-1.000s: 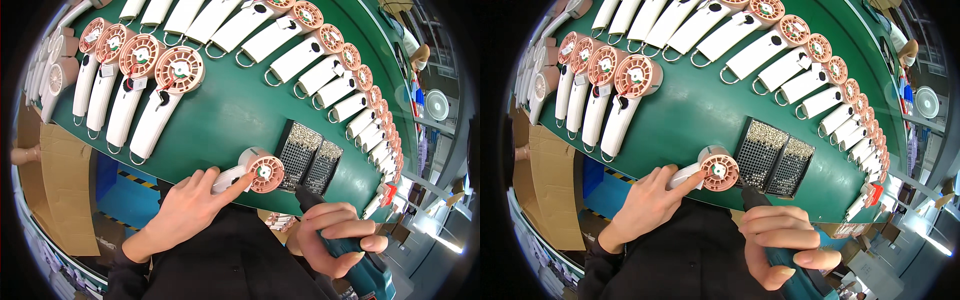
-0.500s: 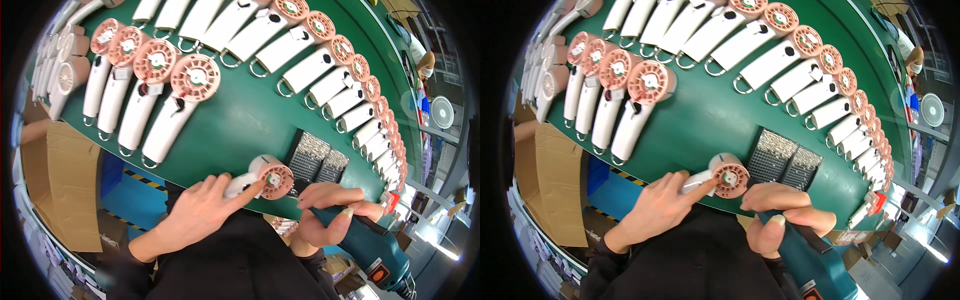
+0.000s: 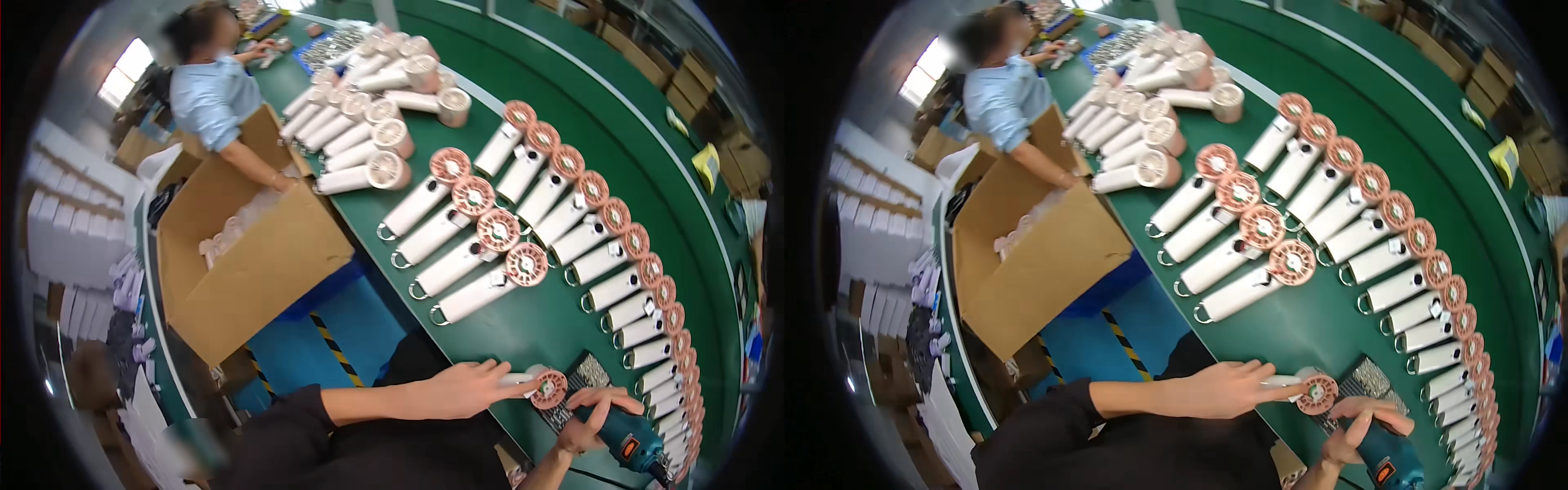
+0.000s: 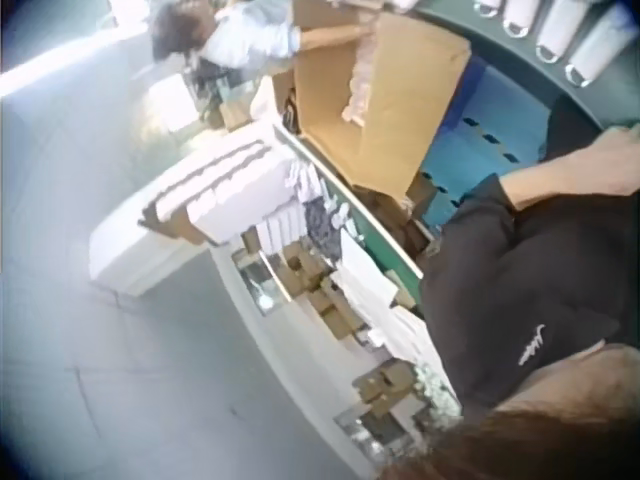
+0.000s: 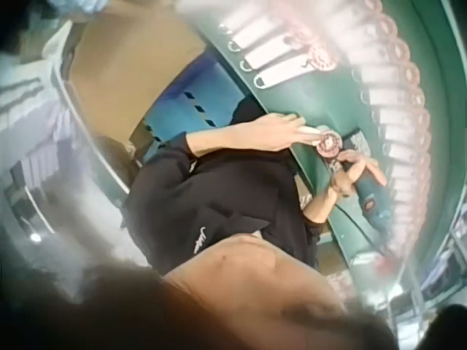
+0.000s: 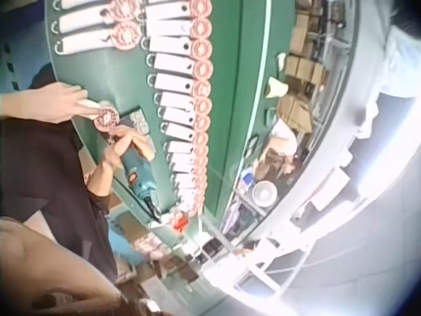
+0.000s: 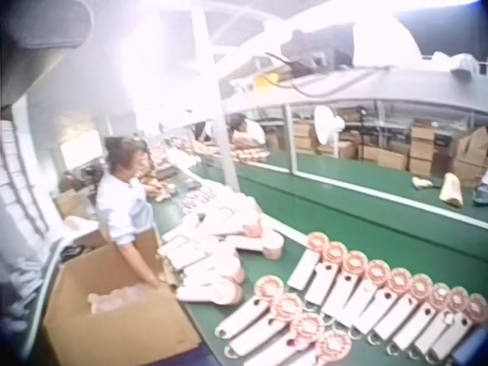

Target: Assembling handheld fans using an electric screwdriver on an industrial assembly line.

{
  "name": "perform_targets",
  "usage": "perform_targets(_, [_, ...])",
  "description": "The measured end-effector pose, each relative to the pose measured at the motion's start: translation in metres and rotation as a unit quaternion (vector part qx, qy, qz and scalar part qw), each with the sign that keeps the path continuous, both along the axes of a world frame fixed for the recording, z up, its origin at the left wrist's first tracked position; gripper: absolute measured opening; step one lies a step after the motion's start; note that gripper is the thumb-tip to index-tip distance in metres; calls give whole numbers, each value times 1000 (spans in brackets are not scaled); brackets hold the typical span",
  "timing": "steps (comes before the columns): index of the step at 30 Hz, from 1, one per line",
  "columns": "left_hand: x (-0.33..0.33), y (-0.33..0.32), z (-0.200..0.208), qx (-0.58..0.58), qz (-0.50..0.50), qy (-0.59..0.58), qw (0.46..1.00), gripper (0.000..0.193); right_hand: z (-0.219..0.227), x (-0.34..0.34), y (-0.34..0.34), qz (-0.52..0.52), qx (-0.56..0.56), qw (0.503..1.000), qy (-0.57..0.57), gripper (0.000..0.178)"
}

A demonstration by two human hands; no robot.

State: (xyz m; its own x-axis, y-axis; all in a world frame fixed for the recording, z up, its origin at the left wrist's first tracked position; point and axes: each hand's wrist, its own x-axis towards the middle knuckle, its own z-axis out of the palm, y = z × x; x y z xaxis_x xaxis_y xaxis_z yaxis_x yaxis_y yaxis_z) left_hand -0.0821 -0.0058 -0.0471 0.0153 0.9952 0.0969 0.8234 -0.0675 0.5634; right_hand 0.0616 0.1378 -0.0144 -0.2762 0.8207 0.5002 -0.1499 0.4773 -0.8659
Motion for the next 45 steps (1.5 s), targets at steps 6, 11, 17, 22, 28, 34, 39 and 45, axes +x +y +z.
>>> perform_targets(6, [-2,-4,11,-52,9,-5,999,82,51,4,-19,-37,58,984,167,17])
perform_targets(11, [-3,-12,1,-14,73,-74,994,81,57,30,-8,-169,110,954,224,24])
perform_targets(17, [-15,-13,17,24,135,-182,974,53,35,91,7,-337,73,922,175,32])
perform_targets(22, [-34,4,32,103,239,-175,950,59,38,127,2,-463,32,876,132,29])
perform_targets(28, [-67,17,70,155,296,-320,887,61,22,154,3,-471,11,882,28,20])
perform_targets(34, [-82,28,89,142,232,-557,785,46,12,162,1,-499,-26,866,-34,24])
perform_targets(39, [-92,33,87,105,128,-749,641,35,13,155,3,-475,-12,880,-2,21])
perform_targets(45, [-97,40,84,90,42,-818,566,46,4,155,2,-501,-6,865,20,18])
